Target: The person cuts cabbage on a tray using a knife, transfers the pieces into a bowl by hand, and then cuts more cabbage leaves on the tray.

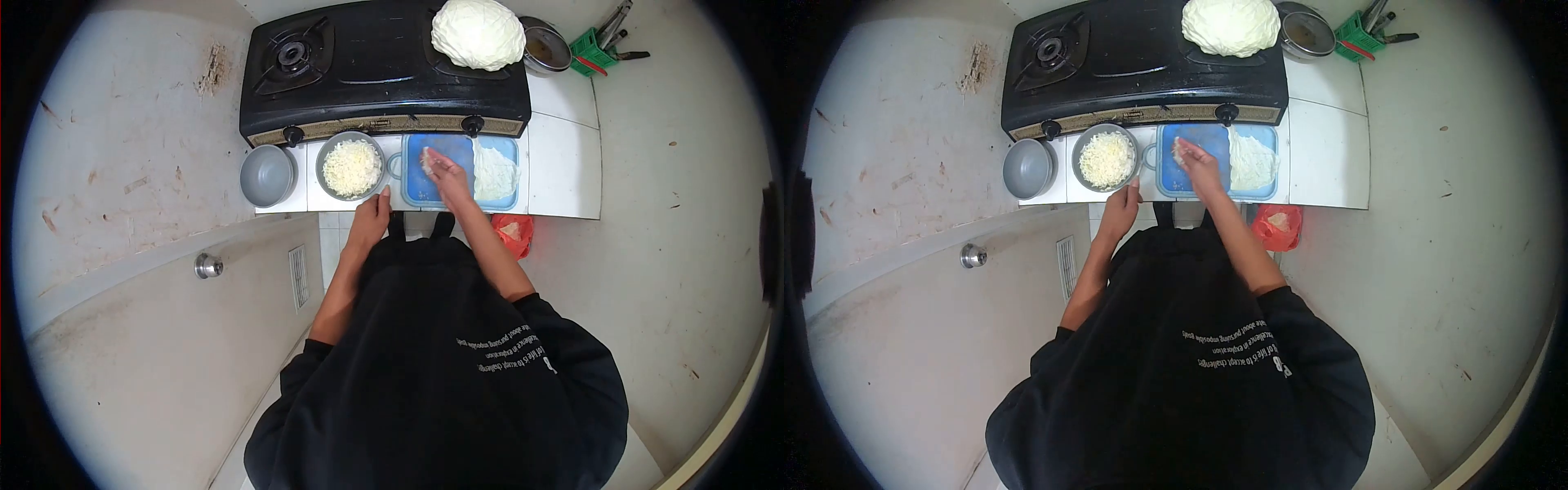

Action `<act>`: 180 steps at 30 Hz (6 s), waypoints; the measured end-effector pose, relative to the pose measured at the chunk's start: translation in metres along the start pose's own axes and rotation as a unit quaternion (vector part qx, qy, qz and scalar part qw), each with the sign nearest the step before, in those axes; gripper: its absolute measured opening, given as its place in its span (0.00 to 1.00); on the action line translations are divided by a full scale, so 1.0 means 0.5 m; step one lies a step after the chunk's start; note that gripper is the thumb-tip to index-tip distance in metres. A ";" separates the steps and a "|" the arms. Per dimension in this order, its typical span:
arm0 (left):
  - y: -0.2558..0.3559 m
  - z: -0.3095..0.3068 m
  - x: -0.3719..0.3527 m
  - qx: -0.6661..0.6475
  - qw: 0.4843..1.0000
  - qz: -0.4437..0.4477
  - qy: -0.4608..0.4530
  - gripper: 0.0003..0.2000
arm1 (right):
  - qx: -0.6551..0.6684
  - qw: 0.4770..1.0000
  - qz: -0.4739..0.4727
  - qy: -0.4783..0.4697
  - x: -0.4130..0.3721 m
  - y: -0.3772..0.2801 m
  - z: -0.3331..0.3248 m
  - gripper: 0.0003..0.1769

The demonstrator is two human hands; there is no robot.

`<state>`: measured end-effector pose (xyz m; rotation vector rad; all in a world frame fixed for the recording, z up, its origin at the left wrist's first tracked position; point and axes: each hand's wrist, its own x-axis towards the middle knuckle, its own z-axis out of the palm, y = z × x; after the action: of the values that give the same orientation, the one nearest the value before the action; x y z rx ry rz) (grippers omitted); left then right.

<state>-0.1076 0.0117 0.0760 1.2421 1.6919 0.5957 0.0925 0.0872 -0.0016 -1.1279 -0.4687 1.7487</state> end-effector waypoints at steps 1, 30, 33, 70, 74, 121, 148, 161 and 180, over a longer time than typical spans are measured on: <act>-0.005 -0.010 -0.007 -0.002 1.000 0.000 0.002 0.32 | -0.055 0.998 -0.006 -0.005 -0.004 0.005 0.027 0.18; -0.165 -0.156 -0.002 -0.052 0.992 -0.011 0.118 0.31 | -0.587 0.722 -0.360 -0.072 -0.009 0.104 0.318 0.17; -0.165 -0.160 0.004 -0.051 0.993 -0.010 0.109 0.31 | -0.590 0.697 -0.402 -0.064 -0.013 0.104 0.322 0.19; -0.110 -0.125 0.000 -0.038 0.996 -0.070 0.044 0.33 | -0.537 0.771 -0.340 -0.044 -0.051 0.077 0.270 0.19; -0.080 -0.110 0.010 -0.072 0.994 -0.070 0.047 0.32 | -0.516 0.726 -0.454 -0.030 -0.051 0.028 0.230 0.15; 0.034 0.036 0.027 0.064 0.998 0.026 -0.003 0.32 | -0.213 0.963 -0.158 -0.036 -0.084 -0.168 -0.079 0.18; -0.011 0.169 0.064 0.122 0.990 0.041 -0.065 0.29 | -0.741 0.612 -0.273 0.040 -0.068 -0.012 -0.096 0.30; -0.005 0.187 0.048 0.132 0.990 0.001 -0.047 0.29 | -0.768 0.592 -0.244 0.031 -0.072 -0.027 -0.088 0.30; -0.011 0.200 0.045 0.228 0.974 0.002 -0.016 0.25 | -0.724 0.639 -0.258 0.031 -0.073 -0.024 -0.096 0.28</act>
<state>-0.0236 0.0170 0.0172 1.5631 1.8594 0.1868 0.1433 0.0526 0.0007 -1.7614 -2.1303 0.5142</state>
